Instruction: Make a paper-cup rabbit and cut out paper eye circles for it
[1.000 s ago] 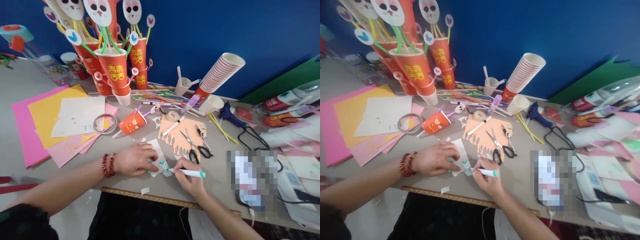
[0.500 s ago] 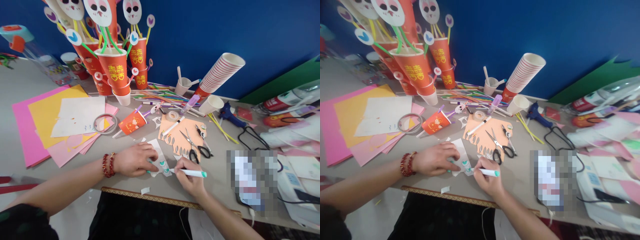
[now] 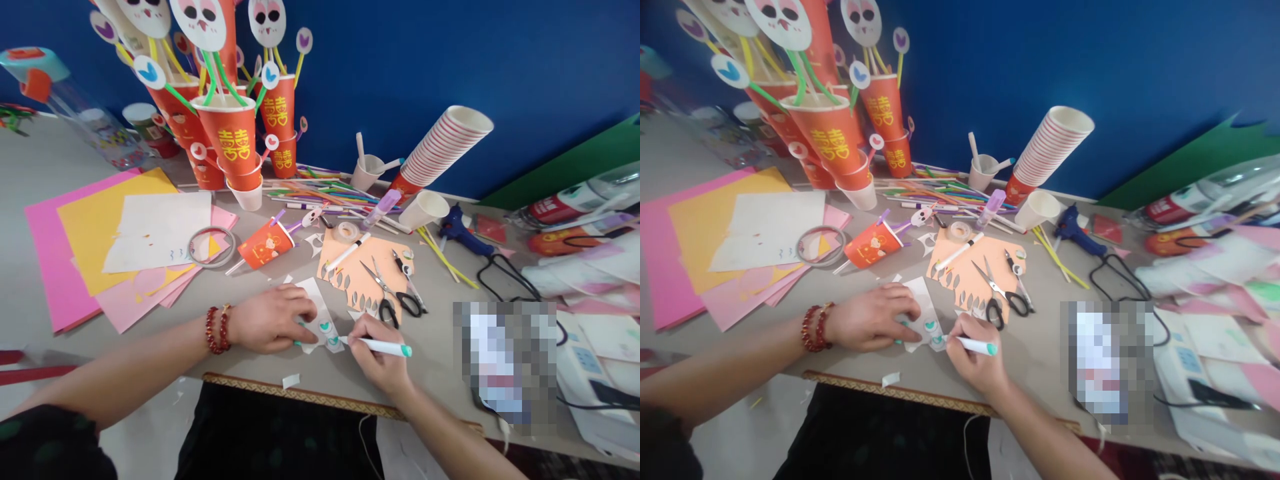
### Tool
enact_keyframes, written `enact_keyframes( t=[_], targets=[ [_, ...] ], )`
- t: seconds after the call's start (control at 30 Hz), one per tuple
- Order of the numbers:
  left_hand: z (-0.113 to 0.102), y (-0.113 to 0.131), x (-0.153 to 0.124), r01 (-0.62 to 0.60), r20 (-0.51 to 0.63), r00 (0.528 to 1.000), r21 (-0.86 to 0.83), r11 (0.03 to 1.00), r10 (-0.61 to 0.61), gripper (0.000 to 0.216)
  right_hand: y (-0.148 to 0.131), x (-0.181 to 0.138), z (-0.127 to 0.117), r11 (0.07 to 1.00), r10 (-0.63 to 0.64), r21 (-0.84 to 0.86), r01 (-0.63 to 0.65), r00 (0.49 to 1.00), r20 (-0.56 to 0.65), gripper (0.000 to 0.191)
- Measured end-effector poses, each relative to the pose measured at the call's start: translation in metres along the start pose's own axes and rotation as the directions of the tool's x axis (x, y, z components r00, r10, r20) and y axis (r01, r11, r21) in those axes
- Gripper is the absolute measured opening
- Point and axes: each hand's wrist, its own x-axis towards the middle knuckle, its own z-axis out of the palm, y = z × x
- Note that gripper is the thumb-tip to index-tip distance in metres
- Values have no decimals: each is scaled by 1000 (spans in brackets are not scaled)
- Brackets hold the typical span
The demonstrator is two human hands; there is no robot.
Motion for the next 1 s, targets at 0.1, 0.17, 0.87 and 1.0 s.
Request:
enact_keyframes(
  t=[0.1,0.17,0.87,1.0],
  targets=[
    [0,0,0,-4,-10,1000,0,1000,4,32,-2,1,0,1000,-13,0,13,1000,8,19],
    [0,0,1,-7,-13,1000,-2,1000,7,32,-2,1,-1,1000,-8,11,8,1000,11,20],
    [0,0,1,-5,-11,1000,8,1000,5,33,-2,1,-1,1000,16,12,-16,1000,1,20],
    [-1,0,1,-12,-22,1000,10,1000,13,32,-4,1,-1,1000,2,-8,-2,1000,9,20]
  ],
)
